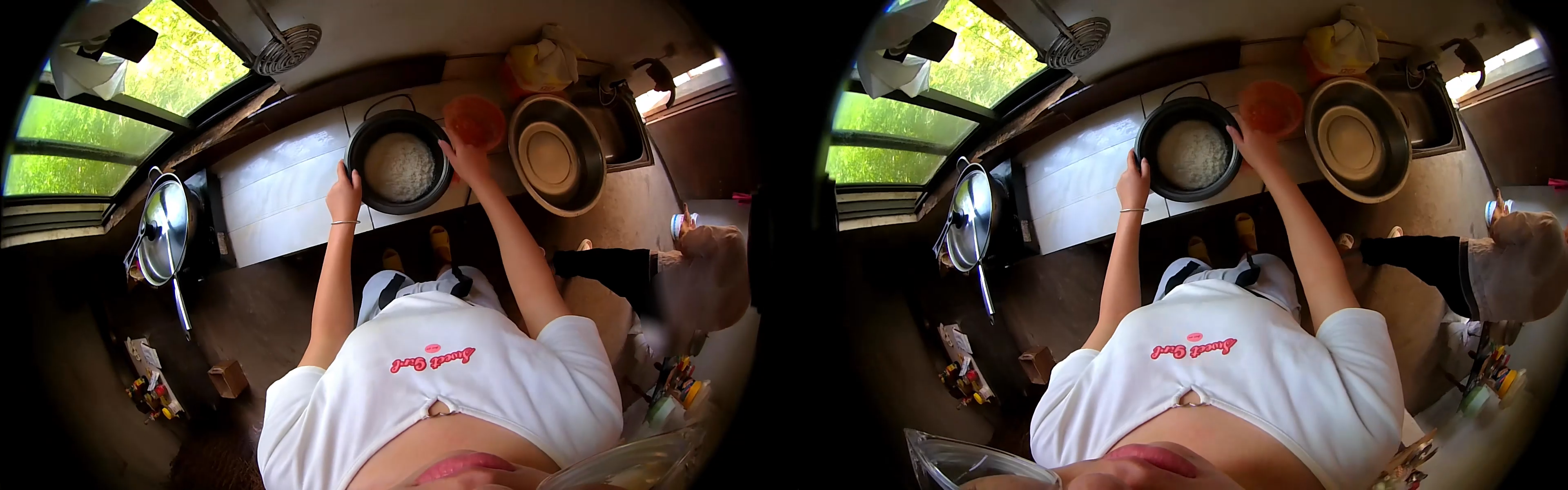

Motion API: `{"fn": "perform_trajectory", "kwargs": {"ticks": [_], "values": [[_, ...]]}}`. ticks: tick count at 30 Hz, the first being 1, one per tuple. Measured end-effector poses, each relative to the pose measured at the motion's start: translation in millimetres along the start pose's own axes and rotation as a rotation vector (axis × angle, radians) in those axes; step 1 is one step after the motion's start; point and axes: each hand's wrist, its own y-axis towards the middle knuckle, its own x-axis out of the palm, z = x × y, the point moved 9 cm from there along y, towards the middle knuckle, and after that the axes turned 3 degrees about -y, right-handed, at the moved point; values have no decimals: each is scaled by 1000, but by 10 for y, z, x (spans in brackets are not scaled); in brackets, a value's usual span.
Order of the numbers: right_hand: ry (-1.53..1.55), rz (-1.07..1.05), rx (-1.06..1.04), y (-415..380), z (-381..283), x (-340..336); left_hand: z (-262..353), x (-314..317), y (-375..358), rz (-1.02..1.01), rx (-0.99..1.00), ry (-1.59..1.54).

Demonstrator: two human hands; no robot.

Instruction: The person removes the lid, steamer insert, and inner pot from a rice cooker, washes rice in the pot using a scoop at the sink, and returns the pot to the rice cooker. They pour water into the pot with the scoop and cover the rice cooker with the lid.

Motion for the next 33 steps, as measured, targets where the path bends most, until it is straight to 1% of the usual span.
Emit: {"fn": "perform_trajectory", "kwargs": {"ticks": [1, 2, 3, 4, 5, 6, 7, 8, 9, 10, 11, 12, 14, 15, 16, 17, 18, 20, 21, 22, 24, 25, 26, 27, 28, 29, 30, 31, 32, 33], "values": [[85, 103, 4, -15, 128, -73, 33, -48, -5, -19, -16, 38], [86, 120, 31, -65, 278, -77, 51, -108, -3, -40, -31, 74], [148, 95, 173, -139, 547, -31, 46, -199, -9, -54, -60, 105], [214, 73, 310, -221, 785, 18, 144, -393, -52, 6, -64, 127], [249, -79, 387, -329, 840, 200, 203, -523, -90, 32, -47, 61], [451, -248, 546, -393, 1059, 711, 251, -642, -127, 56, -32, -7], [678, -310, 589, -511, 1015, 916, 349, -733, -187, 70, 7, -32], [828, -300, 592, -566, 922, 971, 445, -792, -242, 88, 41, -63], [912, -289, 610, -559, 903, 1067, 550, -849, -295, 94, 86, -100], [873, -231, 723, -556, 1014, 1184, 660, -891, -335, 103, 123, -134], [842, -246, 722, -553, 968, 1189, 809, -926, -371, 93, 164, -159], [890, -254, 790, -576, 890, 1167, 936, -983, -407, 81, 201, -178], [1094, -203, 618, -479, 974, 1313, 1206, -936, -476, 65, 212, -227], [1103, -203, 617, -422, 1101, 1519, 1368, -979, -506, 69, 247, -264], [990, -91, 503, -282, 1281, 1601, 1556, -1001, -556, 74, 283, -301], [878, 17, 387, -181, 1439, 1540, 1782, -949, -638, 71, 302, -326], [883, 18, 381, -193, 1448, 1435, 1944, -938, -689, 64, 315, -311], [901, 67, 360, -386, 1509, 969, 2372, -789, -837, 51, 363, -340], [901, -6, 337, -432, 1459, 790, 2532, -697, -904, 46, 396, -347], [897, -4, 330, -465, 1472, 560, 2680, -563, -971, -1, 419, -345], [906, -6, 196, -547, 1539, 86, 3071, -185, -1172, 21, 548, -289], [911, -1, 198, -583, 1563, -47, 3095, 15, -1190, -95, 452, -237], [923, -16, 155, -594, 1624, -233, 3255, 143, -1215, -97, 467, -239], [930, -29, 121, -649, 1705, -422, 3182, 503, -1183, -349, 174, -487], [930, -11, 133, -740, 1795, -663, 3133, 885, -1265, -599, -135, -716], [900, -33, 133, -839, 1849, -921, 3242, 1129, -1303, -697, -255, -925], [869, -59, 135, -943, 1875, -1123, 3440, 1168, -1312, -720, -242, -925], [865, -26, 100, -1038, 1940, -1339, 3732, 1207, -1367, -794, -284, -1103], [861, -8, 116, -1146, 2109, -1506, 4036, 1306, -1449, -867, -331, -1280], [832, 35, 105, -1234, 2178, -1635, 4185, 1428, -1471, -921, -364, -1409]]}}
